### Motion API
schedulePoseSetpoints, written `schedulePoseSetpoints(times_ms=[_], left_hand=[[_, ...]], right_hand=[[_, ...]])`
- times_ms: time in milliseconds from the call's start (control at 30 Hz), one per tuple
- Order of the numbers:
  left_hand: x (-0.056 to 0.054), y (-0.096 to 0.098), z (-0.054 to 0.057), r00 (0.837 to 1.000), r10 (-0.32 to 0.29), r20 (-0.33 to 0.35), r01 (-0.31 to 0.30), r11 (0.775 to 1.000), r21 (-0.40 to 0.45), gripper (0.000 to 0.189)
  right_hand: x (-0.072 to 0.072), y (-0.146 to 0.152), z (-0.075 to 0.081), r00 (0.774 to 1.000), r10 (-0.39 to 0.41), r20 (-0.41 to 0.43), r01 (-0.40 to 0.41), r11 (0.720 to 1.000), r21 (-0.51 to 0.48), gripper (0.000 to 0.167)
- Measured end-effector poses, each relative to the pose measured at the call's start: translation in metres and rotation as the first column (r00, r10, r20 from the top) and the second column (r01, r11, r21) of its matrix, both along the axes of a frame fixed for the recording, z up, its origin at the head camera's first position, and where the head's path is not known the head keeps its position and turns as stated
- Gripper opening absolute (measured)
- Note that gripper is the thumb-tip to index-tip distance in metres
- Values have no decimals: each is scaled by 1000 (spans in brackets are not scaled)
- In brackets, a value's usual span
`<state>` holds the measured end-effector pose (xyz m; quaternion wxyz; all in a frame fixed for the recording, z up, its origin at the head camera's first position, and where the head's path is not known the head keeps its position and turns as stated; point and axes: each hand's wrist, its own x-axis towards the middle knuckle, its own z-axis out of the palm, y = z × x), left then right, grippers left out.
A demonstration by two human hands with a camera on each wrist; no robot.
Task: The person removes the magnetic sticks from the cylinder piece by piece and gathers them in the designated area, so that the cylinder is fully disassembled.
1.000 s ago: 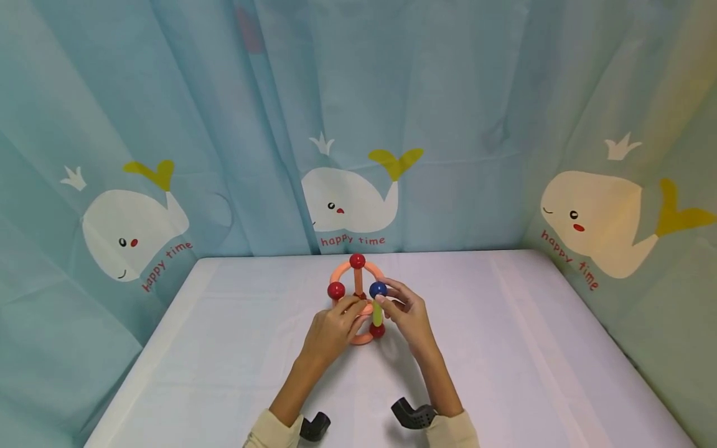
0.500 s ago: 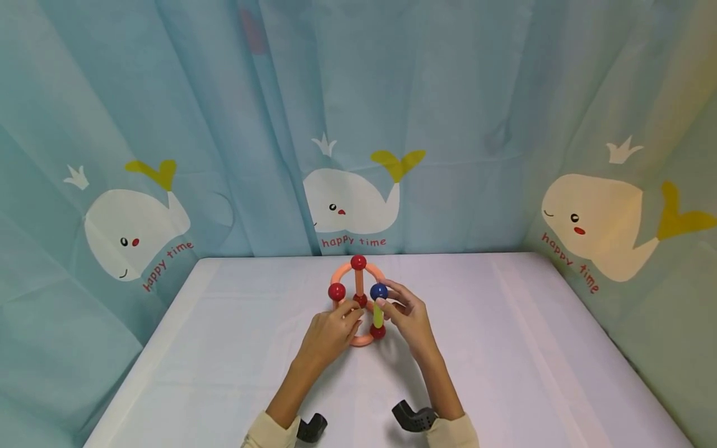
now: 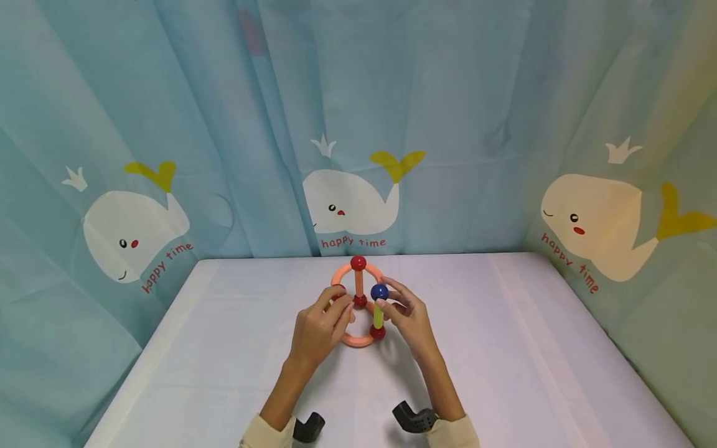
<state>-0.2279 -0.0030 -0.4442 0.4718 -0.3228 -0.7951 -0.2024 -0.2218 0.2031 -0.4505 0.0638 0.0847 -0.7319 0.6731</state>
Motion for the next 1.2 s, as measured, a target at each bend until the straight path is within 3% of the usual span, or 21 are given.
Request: schedulePoseSetpoints(times_ms=[200, 367, 467, 600, 700, 867, 1000, 1200], left_hand=[[-6, -12, -2, 992, 55, 114, -61, 997, 51, 20], [-8, -20, -6, 976, 43, 215, -58, 996, 67, 26], [-9, -23, -9, 968, 28, 251, -51, 995, 82, 29], [-11, -26, -13, 966, 16, 259, -45, 993, 108, 31], [-11, -28, -16, 965, 10, 261, -38, 994, 105, 33], [-11, -31, -20, 958, 14, 287, -29, 998, 48, 37], [-11, -32, -21, 952, 17, 305, -24, 1000, 18, 41], [-14, -30, -19, 960, 6, 279, -9, 1000, 8, 41]], right_hand=[[2, 6, 4, 1000, 3, 31, -5, 999, 51, 54], [2, 15, 10, 990, 8, 144, -31, 987, 156, 65], [2, 19, 8, 970, 2, 244, -63, 967, 246, 66], [1, 19, -5, 954, -1, 300, -119, 917, 382, 64], [0, 14, -17, 955, -9, 296, -136, 873, 468, 67], [-4, 0, -34, 971, -20, 239, -118, 829, 547, 69], [-7, -9, -40, 987, -46, 156, -58, 799, 598, 58], [-9, -18, -43, 989, -117, 92, 28, 754, 656, 40]])
